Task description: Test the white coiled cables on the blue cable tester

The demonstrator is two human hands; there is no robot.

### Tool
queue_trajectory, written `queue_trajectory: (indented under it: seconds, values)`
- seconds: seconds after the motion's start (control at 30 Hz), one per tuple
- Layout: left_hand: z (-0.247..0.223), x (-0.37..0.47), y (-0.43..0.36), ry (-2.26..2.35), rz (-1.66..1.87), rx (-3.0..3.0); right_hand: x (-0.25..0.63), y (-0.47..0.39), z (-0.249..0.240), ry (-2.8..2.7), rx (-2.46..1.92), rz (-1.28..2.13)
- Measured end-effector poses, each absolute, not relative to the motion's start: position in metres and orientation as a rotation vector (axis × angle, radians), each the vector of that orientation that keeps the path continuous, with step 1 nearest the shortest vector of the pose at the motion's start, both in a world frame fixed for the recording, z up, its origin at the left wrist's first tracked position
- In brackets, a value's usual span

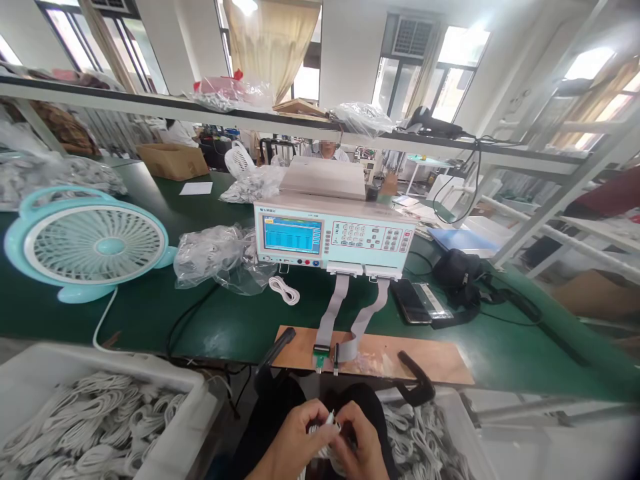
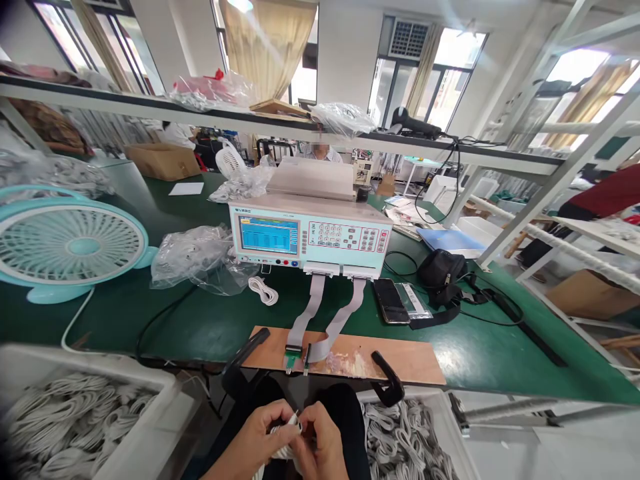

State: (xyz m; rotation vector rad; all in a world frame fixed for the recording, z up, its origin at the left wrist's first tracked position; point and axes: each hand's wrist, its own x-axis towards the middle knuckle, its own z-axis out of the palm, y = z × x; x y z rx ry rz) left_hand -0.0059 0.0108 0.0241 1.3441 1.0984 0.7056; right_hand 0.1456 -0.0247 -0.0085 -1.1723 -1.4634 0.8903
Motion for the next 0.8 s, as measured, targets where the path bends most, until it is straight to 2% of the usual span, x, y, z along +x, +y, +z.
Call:
queue_trajectory:
  seconds: [0.27, 0.33, 0.47, 0.53, 0.8]
  values:
    - [0.011, -0.003, 0.007, 1.075, 0.668, 1.049, 0.15, -0.019, -0.009, -1.38, -1.209, 1.292]
    - [0.009, -0.003, 0.008, 1.103, 0.689, 1.03, 0.15, -0.02, -0.008, -1.389, -1.215, 1.205]
    - [0.004, -0.002, 0.017, 1.101, 0.75, 0.926, 0.153, -0.019, -0.002, -1.551, -1.246, 0.738]
    - [0.001, -0.001, 0.021, 1.085, 0.769, 0.886, 0.154, -0.014, 0.002, -1.586, -1.278, 0.648]
    - [0.005, 0.001, 0.023, 1.188, 0.851, 0.937, 0.14, 0.015, 0.006, -1.16, -1.293, 1.163]
